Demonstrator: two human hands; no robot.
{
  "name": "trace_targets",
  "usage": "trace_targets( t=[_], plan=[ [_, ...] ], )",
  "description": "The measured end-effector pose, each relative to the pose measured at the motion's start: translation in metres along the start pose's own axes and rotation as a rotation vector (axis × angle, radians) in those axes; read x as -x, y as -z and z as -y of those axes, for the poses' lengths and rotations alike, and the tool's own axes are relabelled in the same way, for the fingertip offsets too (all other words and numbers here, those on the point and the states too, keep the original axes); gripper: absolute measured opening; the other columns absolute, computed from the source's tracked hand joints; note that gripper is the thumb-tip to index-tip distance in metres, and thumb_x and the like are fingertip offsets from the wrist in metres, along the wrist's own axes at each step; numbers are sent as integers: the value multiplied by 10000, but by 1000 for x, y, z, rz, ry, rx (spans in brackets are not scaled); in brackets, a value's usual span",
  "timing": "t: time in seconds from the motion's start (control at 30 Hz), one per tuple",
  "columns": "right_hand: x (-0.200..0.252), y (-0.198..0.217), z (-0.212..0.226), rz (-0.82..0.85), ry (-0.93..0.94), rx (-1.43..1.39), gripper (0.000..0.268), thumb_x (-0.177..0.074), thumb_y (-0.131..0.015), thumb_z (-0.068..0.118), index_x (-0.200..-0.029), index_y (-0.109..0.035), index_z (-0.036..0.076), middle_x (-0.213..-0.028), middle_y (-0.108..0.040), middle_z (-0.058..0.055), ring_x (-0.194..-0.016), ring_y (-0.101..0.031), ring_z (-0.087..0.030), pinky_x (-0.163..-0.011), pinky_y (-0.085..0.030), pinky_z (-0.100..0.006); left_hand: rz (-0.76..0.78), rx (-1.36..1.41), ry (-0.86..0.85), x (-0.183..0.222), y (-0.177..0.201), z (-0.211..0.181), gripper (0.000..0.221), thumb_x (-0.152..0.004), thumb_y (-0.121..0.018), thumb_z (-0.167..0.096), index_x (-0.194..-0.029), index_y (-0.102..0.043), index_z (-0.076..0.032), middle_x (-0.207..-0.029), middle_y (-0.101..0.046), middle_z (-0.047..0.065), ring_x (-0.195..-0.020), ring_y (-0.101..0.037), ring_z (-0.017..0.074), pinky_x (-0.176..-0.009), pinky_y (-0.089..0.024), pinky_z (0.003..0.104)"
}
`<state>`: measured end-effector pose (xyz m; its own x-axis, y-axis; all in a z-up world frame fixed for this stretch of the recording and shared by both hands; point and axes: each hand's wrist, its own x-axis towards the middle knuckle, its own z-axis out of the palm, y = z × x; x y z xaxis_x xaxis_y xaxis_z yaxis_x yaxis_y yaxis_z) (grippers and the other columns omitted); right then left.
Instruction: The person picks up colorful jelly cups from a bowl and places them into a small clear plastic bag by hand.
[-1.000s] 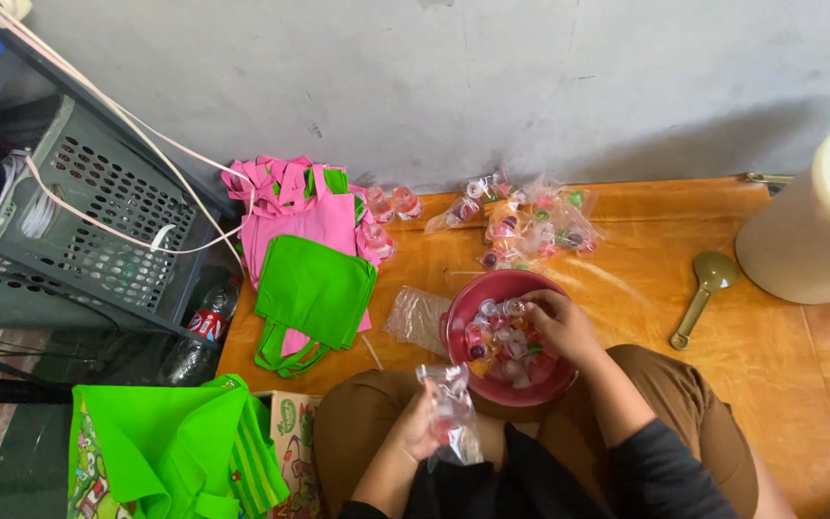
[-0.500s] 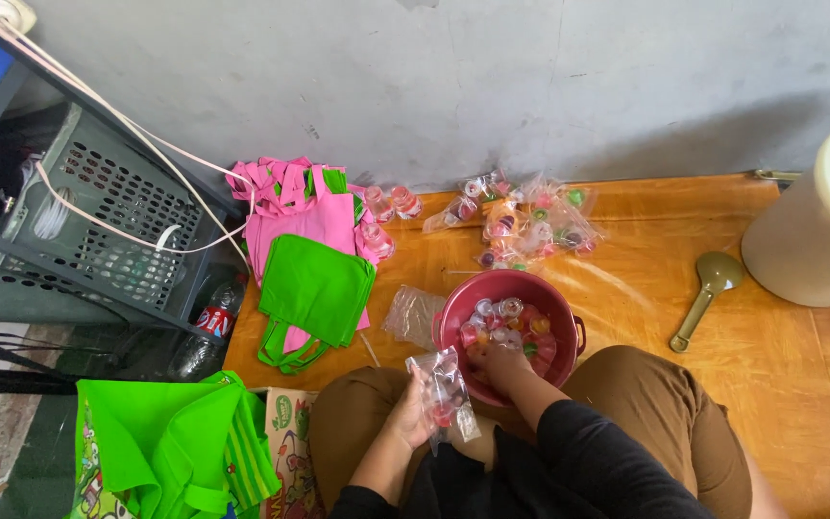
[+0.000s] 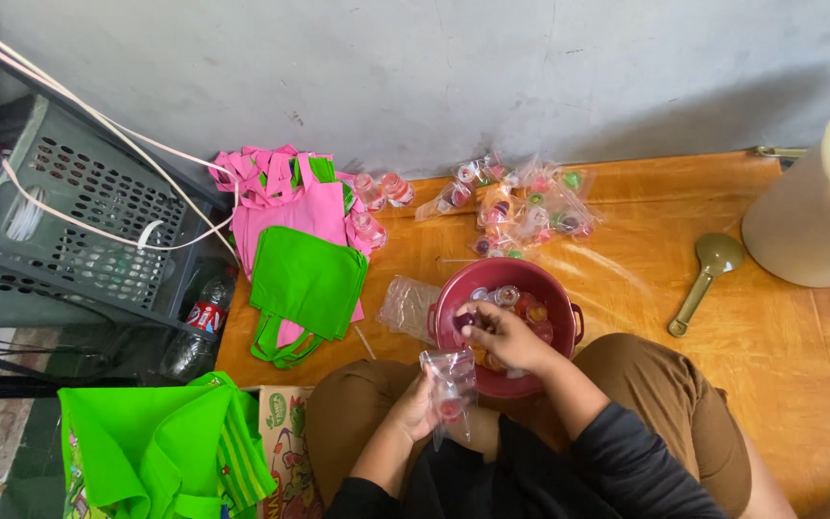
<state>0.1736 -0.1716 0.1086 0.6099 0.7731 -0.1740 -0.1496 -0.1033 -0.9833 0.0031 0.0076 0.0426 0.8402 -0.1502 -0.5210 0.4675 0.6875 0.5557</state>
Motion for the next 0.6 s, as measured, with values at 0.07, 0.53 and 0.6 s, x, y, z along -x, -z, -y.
trace_targets(
  t=[0.07, 0.53, 0.6],
  plan=[
    [7, -11, 6, 91, 91, 214, 180, -975, -647, 234, -1106, -714, 130, -969, -753, -28, -875, -705, -176, -822, -545, -330, 16, -48, 1, -5, 9, 8, 703, -875, -576, -585, -1397, -513, -119, -1218, -699, 165, -1015, -726, 293, -741, -631, 372],
    [9, -40, 4, 226, 236, 732, 268, -977, -590, 298, -1127, -774, 173, -986, -690, -64, -863, -679, -286, -708, -520, -439, -8, -85, -53, -1, -5, 7, 618, -843, -708, -484, -1339, -539, -157, -1139, -712, 84, -1052, -702, 227, -853, -592, 395],
    [13, -34, 20, 361, 78, 642, 452, -895, -556, 339, -1265, -715, 133, -1274, -715, -88, -1149, -665, -283, -954, -506, -422, -111, -145, 66, 5, -17, -1, 752, -759, -694, -603, -1411, -501, -281, -1172, -646, 39, -979, -656, 210, -604, -603, 398]
  ],
)
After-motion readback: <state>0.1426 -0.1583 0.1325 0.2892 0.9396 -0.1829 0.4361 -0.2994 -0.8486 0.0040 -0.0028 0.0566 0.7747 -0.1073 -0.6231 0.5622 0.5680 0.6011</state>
